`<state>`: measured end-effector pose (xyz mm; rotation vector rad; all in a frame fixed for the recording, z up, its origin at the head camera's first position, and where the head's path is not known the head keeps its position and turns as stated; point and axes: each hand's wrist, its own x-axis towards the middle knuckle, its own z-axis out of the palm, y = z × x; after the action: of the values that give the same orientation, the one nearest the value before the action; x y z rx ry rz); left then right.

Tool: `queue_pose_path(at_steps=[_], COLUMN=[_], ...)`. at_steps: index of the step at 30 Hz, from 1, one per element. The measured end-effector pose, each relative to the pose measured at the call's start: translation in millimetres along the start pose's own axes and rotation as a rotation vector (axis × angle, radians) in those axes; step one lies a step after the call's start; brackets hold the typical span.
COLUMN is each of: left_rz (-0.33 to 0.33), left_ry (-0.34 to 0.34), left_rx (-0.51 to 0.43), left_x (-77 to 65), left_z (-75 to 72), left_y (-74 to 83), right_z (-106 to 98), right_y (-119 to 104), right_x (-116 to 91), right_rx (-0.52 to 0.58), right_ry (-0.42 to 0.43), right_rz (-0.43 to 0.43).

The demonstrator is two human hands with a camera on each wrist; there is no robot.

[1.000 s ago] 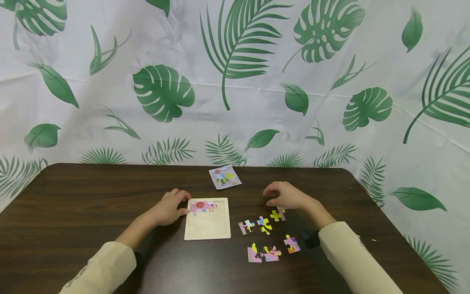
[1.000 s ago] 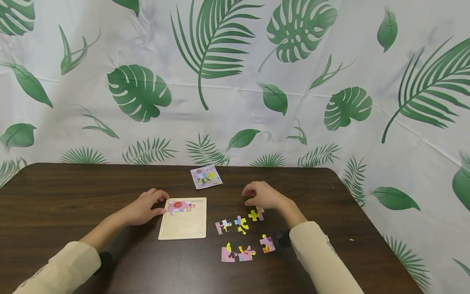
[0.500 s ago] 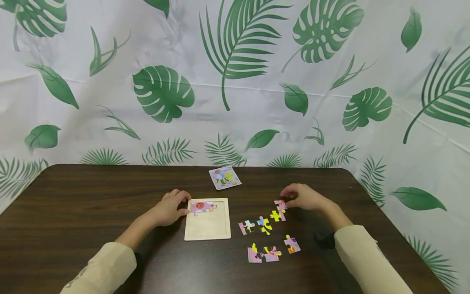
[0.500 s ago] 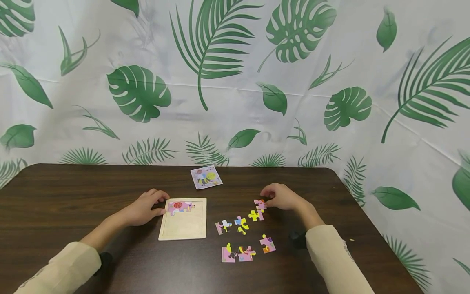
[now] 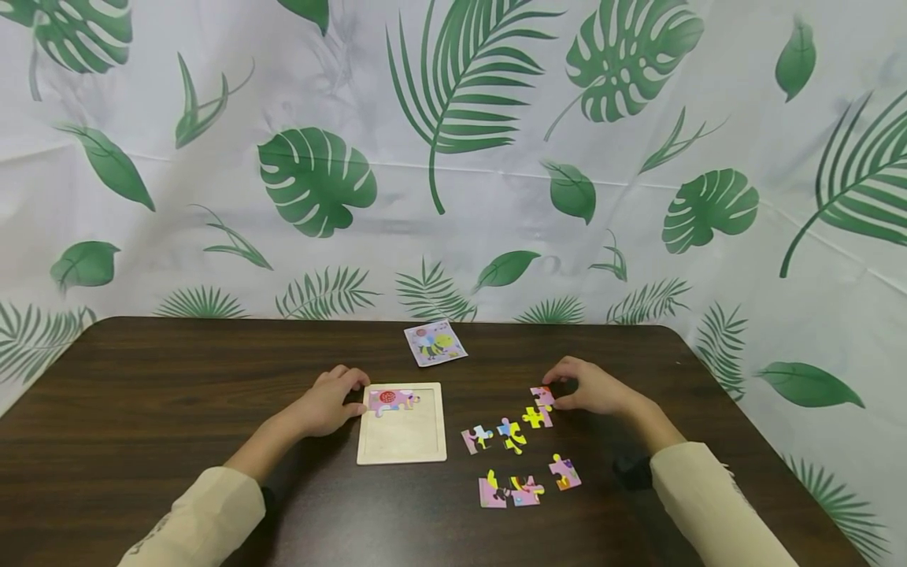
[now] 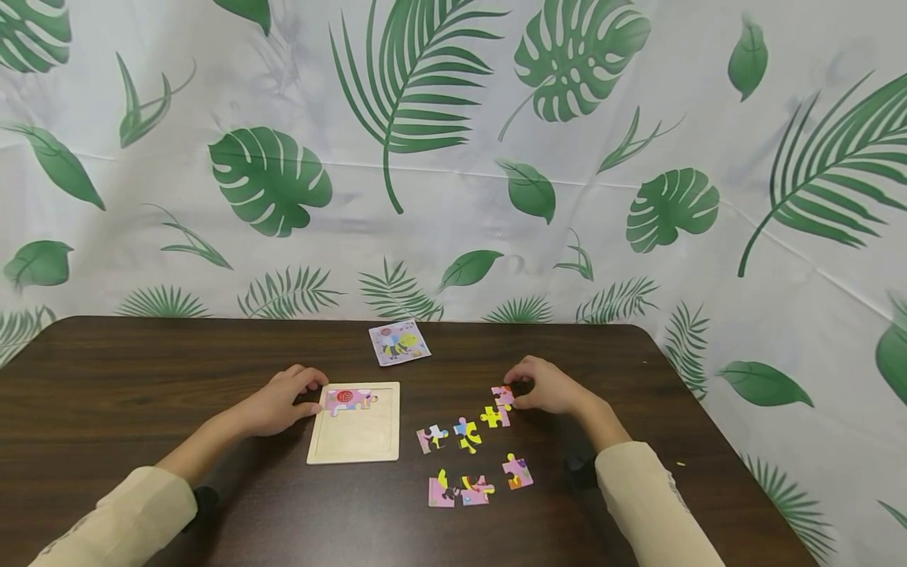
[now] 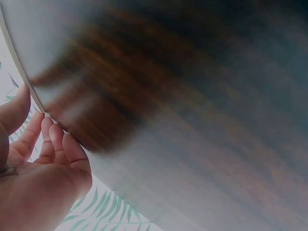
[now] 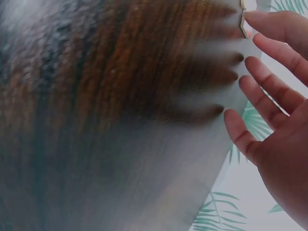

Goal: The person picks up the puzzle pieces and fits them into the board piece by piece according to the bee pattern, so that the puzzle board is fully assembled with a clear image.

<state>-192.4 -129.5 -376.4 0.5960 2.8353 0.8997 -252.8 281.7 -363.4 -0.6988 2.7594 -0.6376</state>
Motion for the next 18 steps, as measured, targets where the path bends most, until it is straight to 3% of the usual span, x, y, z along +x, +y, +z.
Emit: queue_pose_path(at_steps=[5,18], left_rz=[0.005,0.0], left_ry=[0.001,0.004], left_rx=[-0.006,-0.007], left_x=[-0.6,0.0], left_z=[-0.3,0.8], left_y=[0.2,-1.0], right_z=[0.3,4.0], right_y=[2.6,7.8], right_x=[-1.0,-0.9], right_rx=[-0.016,-0.041], right_ry=[0.014,0.034], right_rz=[-0.062,-0.074])
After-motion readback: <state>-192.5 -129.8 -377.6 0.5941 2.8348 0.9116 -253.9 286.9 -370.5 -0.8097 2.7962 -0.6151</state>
